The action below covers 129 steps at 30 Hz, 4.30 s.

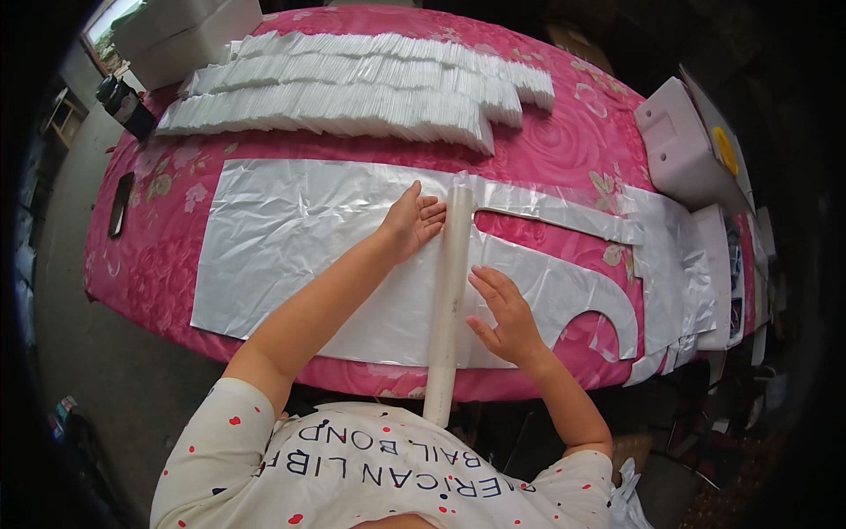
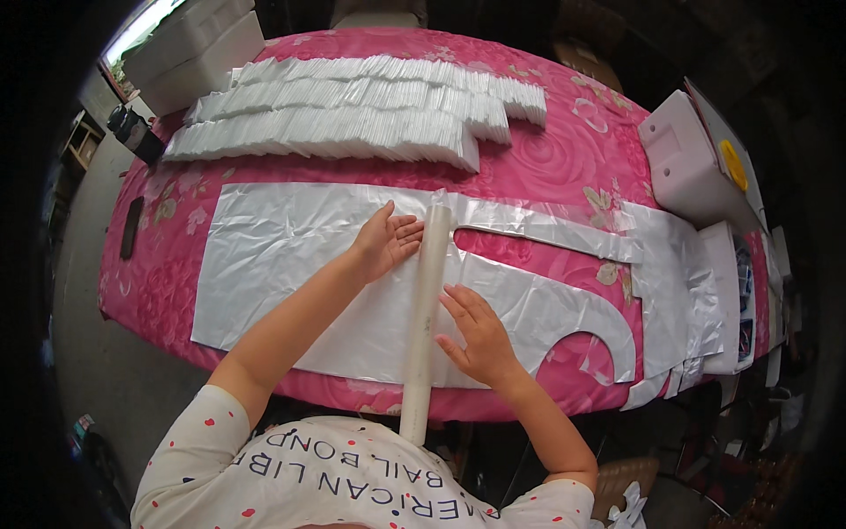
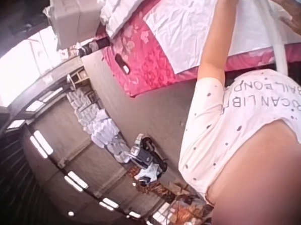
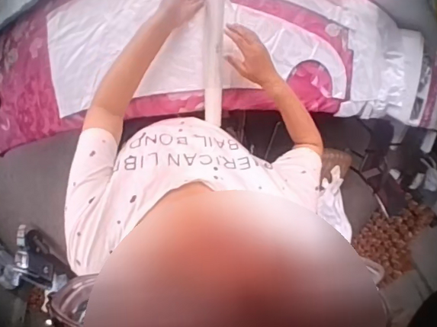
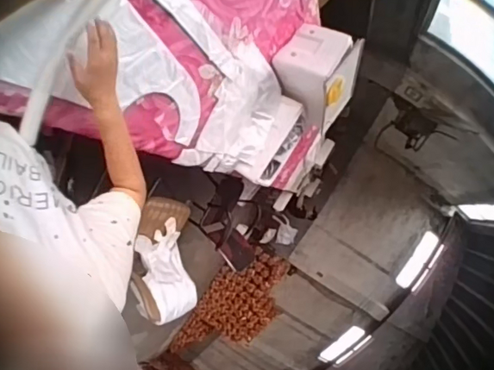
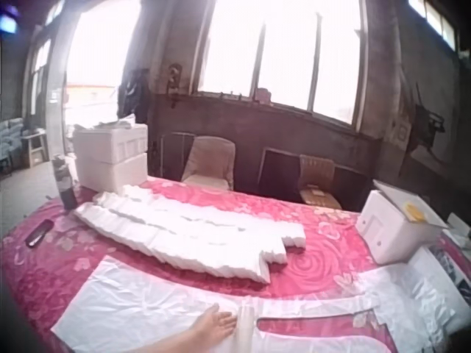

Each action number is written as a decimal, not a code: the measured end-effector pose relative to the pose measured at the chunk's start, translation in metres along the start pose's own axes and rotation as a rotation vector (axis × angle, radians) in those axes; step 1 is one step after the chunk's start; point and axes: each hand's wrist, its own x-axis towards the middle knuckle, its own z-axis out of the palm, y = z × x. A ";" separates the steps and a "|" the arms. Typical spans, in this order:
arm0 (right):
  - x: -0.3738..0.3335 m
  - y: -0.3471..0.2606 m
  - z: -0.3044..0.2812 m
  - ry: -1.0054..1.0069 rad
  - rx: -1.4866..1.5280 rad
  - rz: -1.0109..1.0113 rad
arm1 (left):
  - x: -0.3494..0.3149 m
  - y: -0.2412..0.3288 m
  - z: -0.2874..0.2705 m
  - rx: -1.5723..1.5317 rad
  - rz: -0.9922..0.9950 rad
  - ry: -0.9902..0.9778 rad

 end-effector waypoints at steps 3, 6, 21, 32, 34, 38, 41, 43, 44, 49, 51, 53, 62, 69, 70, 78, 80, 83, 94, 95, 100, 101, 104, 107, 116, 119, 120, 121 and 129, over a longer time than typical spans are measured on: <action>-0.003 -0.005 0.008 -0.139 -0.045 -0.052 | -0.017 -0.002 -0.006 0.176 0.158 0.013; 0.002 -0.005 0.020 -0.175 -0.101 -0.112 | -0.050 0.012 -0.030 0.319 0.308 -0.043; 0.124 -0.123 0.126 -0.196 0.265 -0.459 | -0.251 0.040 -0.251 0.440 0.597 0.341; 0.195 -0.119 0.191 -0.298 -0.122 -0.627 | -0.287 -0.005 -0.220 0.930 0.705 0.456; 0.213 -0.139 0.215 -0.339 -0.159 -0.584 | -0.288 -0.005 -0.221 1.247 0.768 0.526; 0.238 -0.186 0.262 -0.192 -0.169 -0.390 | -0.284 -0.010 -0.222 1.655 0.705 0.751; 0.243 -0.209 0.283 0.089 -0.083 -0.191 | -0.280 -0.007 -0.227 1.590 0.534 0.910; 0.242 -0.211 0.286 0.178 0.009 -0.044 | -0.281 -0.002 -0.233 1.502 0.476 0.891; 0.239 -0.208 0.289 0.214 0.109 0.028 | -0.282 0.000 -0.235 1.460 0.448 0.879; 0.212 -0.200 0.289 0.302 0.621 0.310 | -0.292 0.001 -0.238 0.949 0.481 0.613; 0.208 -0.199 0.277 0.198 0.916 0.383 | -0.289 -0.010 -0.236 0.496 0.405 0.371; 0.207 -0.196 0.246 -0.073 1.362 0.514 | -0.295 -0.003 -0.226 0.243 0.306 0.147; 0.188 -0.192 0.151 0.005 1.599 0.486 | -0.262 0.012 -0.184 0.189 0.215 -0.196; 0.162 -0.181 0.157 0.245 1.375 0.556 | -0.229 0.000 -0.152 0.839 0.475 0.318; 0.160 -0.177 0.157 0.236 1.388 0.563 | -0.227 -0.004 -0.154 0.858 0.451 0.300; 0.160 -0.062 0.133 0.267 1.548 0.732 | -0.261 -0.017 -0.189 0.569 -0.183 -0.109; 0.156 -0.013 0.124 0.422 1.403 0.644 | -0.270 -0.029 -0.209 0.476 -0.250 -0.187; 0.147 -0.005 0.098 0.277 1.121 0.731 | -0.280 -0.043 -0.227 0.374 -0.297 -0.208; 0.139 -0.026 0.090 -0.360 0.710 0.482 | -0.280 -0.043 -0.233 -0.020 -0.375 -0.295; 0.140 -0.026 0.091 -0.375 0.779 0.472 | -0.280 -0.043 -0.235 -0.037 -0.387 -0.300; 0.144 -0.022 0.091 -0.454 0.772 0.481 | -0.281 -0.045 -0.242 -0.097 -0.423 -0.309; 0.145 -0.022 0.091 -0.460 0.771 0.487 | -0.280 -0.046 -0.242 -0.099 -0.426 -0.314; 0.144 -0.022 0.090 -0.466 0.796 0.490 | -0.280 -0.048 -0.244 -0.106 -0.432 -0.331; 0.145 -0.025 0.093 -0.380 0.804 0.536 | -0.281 -0.049 -0.247 -0.111 -0.434 -0.356; 0.146 -0.010 0.094 -0.335 0.790 0.543 | -0.280 -0.045 -0.243 -0.095 -0.412 -0.361; 0.146 -0.005 0.089 -0.334 0.765 0.551 | -0.276 -0.047 -0.246 -0.079 -0.445 -0.362; 0.147 -0.006 0.088 -0.342 0.776 0.566 | -0.277 -0.048 -0.248 -0.076 -0.451 -0.363; 0.148 -0.007 0.086 -0.350 0.787 0.580 | -0.277 -0.049 -0.250 -0.074 -0.457 -0.364; 0.154 -0.007 0.080 -0.555 0.828 0.654 | -0.275 -0.047 -0.250 0.030 -0.457 -0.369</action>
